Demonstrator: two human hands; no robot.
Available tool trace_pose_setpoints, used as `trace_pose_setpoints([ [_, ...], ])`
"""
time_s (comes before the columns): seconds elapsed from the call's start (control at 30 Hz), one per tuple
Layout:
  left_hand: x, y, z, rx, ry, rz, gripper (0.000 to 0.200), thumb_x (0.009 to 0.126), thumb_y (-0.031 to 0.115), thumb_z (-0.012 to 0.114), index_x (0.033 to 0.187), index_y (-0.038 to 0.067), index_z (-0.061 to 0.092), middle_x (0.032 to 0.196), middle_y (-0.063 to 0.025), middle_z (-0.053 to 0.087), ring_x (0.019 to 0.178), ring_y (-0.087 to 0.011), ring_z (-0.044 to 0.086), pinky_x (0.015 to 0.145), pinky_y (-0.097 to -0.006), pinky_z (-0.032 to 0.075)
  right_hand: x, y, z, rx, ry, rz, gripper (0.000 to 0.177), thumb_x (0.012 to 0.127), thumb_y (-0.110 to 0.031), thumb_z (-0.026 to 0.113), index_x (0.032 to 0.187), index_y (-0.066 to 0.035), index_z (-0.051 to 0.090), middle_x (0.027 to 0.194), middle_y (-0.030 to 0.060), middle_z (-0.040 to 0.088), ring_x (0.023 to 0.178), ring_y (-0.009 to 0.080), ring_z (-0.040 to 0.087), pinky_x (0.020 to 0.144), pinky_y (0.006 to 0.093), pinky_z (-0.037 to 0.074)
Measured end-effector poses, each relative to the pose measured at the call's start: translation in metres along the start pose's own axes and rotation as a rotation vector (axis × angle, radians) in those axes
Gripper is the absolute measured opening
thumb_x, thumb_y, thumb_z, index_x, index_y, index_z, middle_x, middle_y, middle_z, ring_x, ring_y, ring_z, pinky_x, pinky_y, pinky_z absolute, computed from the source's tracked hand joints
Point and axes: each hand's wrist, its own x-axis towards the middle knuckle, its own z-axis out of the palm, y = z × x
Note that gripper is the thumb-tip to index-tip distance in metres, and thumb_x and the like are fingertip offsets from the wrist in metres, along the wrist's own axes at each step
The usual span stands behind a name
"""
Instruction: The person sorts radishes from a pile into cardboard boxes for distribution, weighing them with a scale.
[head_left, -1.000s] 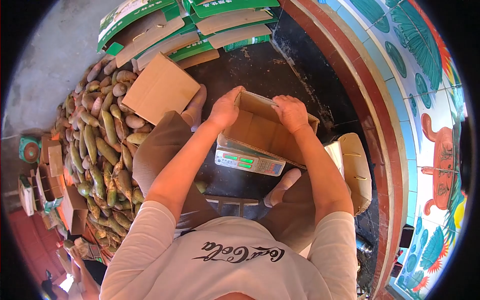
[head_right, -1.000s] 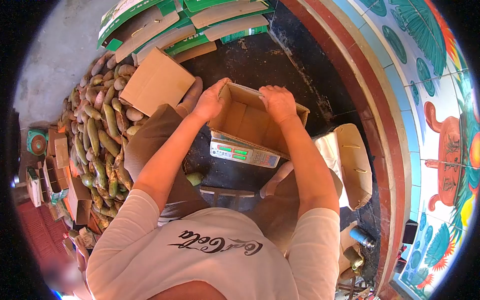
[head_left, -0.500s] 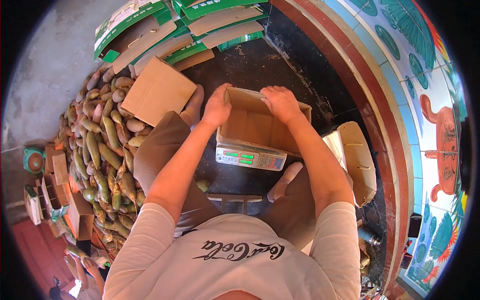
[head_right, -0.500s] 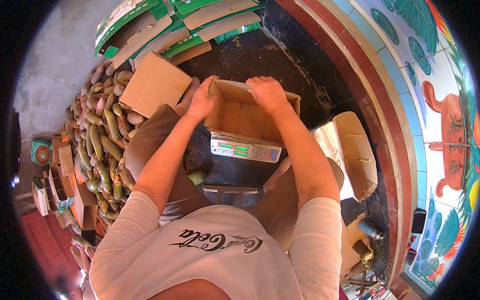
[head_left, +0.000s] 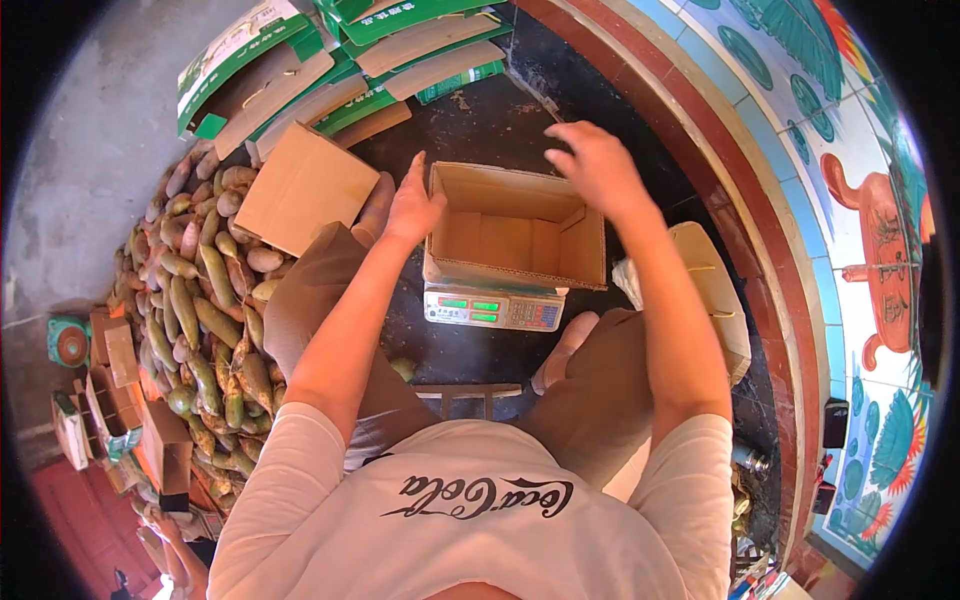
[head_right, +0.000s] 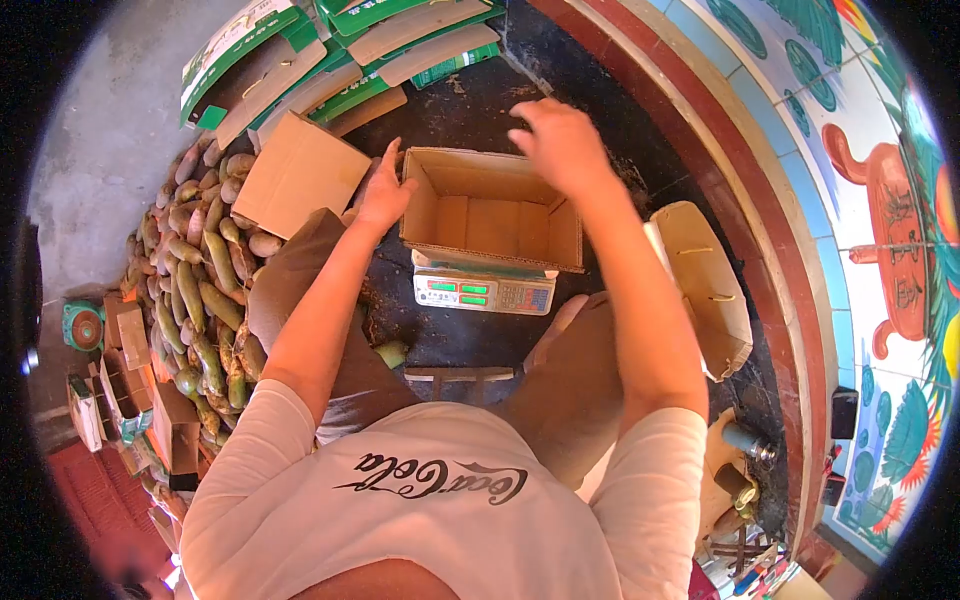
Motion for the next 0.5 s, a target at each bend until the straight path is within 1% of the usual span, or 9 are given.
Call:
trace_pose_setpoints([
  [0.07,-0.001,-0.004,-0.002,-0.004,-0.092,0.029,0.072,0.074,0.010,0.055,0.138,0.007,0.022,0.129,-0.0233,0.041,0.121,-0.0334,0.039,0.101,-0.0359,0.032,-0.018,0.002,-0.041,0.042,0.038,0.069,0.026,0.080,-0.016,0.061,0.103,-0.006,0.059,0.100,0.0153,0.060,0.094,0.0321,0.057,0.080,0.0351,0.046],
  [0.1,-0.002,-0.004,-0.003,-0.006,-0.136,0.045,0.073,0.075,0.012,0.056,0.138,0.008,0.021,0.128,-0.0238,0.042,0.121,-0.0337,0.040,0.101,-0.0362,0.032,-0.031,0.003,-0.060,0.043,0.049,0.140,0.025,0.081,-0.015,0.060,0.104,-0.005,0.059,0.101,0.0151,0.060,0.094,0.0310,0.057,0.080,0.0340,0.045],
  [0.2,-0.011,0.005,-0.009,0.014,-0.140,0.007,0.074,0.076,0.016,0.059,0.139,0.009,0.020,0.126,-0.0242,0.044,0.119,-0.0347,0.042,0.099,-0.0369,0.034,-0.088,0.022,-0.093,0.097,0.113,0.316,0.025,0.083,-0.013,0.058,0.105,-0.002,0.058,0.103,0.0153,0.060,0.096,0.0282,0.058,0.081,0.0325,0.044],
  [0.23,-0.010,0.005,-0.009,-0.007,-0.116,-0.003,0.074,0.076,0.017,0.059,0.139,0.010,0.020,0.126,-0.0244,0.044,0.118,-0.0350,0.042,0.099,-0.0371,0.034,-0.112,0.032,-0.098,0.028,0.130,0.354,0.026,0.082,-0.012,0.059,0.105,-0.001,0.057,0.103,0.0163,0.060,0.096,0.0285,0.058,0.082,0.0328,0.044],
  [0.27,-0.009,0.001,-0.007,-0.027,-0.094,-0.014,0.074,0.076,0.017,0.059,0.139,0.010,0.020,0.125,-0.0245,0.045,0.118,-0.0352,0.043,0.098,-0.0373,0.034,-0.137,0.044,-0.100,-0.040,0.147,0.393,0.027,0.082,-0.012,0.059,0.106,0.000,0.057,0.103,0.0174,0.060,0.096,0.0288,0.058,0.082,0.0331,0.044],
  [0.33,-0.007,-0.004,-0.005,-0.024,-0.083,-0.012,0.075,0.076,0.018,0.060,0.139,0.011,0.020,0.125,-0.0246,0.045,0.117,-0.0355,0.043,0.098,-0.0376,0.035,-0.195,0.075,-0.091,-0.066,0.175,0.536,0.027,0.079,-0.014,0.061,0.103,-0.003,0.059,0.097,0.0204,0.060,0.090,0.0341,0.059,0.075,0.0367,0.047],
  [0.4,-0.003,-0.010,-0.006,0.021,-0.095,0.014,0.075,0.076,0.018,0.061,0.139,0.011,0.020,0.126,-0.0244,0.044,0.118,-0.0355,0.043,0.098,-0.0378,0.035,-0.251,0.097,-0.074,-0.029,0.040,0.841,0.028,0.083,-0.014,0.056,0.106,0.001,0.057,0.100,0.0224,0.060,0.095,0.0340,0.059,0.081,0.0362,0.045],
  [0.47,-0.002,-0.018,-0.005,0.015,-0.080,0.035,0.074,0.077,0.019,0.061,0.138,0.011,0.021,0.127,-0.0241,0.043,0.118,-0.0355,0.043,0.098,-0.0382,0.035,-0.289,0.108,-0.057,-0.221,-0.136,0.970,0.026,0.084,-0.017,0.053,0.104,-0.001,0.058,0.099,0.0234,0.059,0.094,0.0364,0.057,0.081,0.0401,0.045],
  [0.5,-0.004,-0.019,-0.006,0.009,-0.075,0.038,0.074,0.077,0.019,0.061,0.138,0.010,0.021,0.127,-0.0241,0.043,0.118,-0.0353,0.043,0.098,-0.0382,0.034,-0.310,0.118,-0.042,-0.243,-0.086,0.971,0.026,0.084,-0.018,0.053,0.103,-0.002,0.058,0.099,0.0231,0.059,0.093,0.0366,0.057,0.080,0.0413,0.045],
])
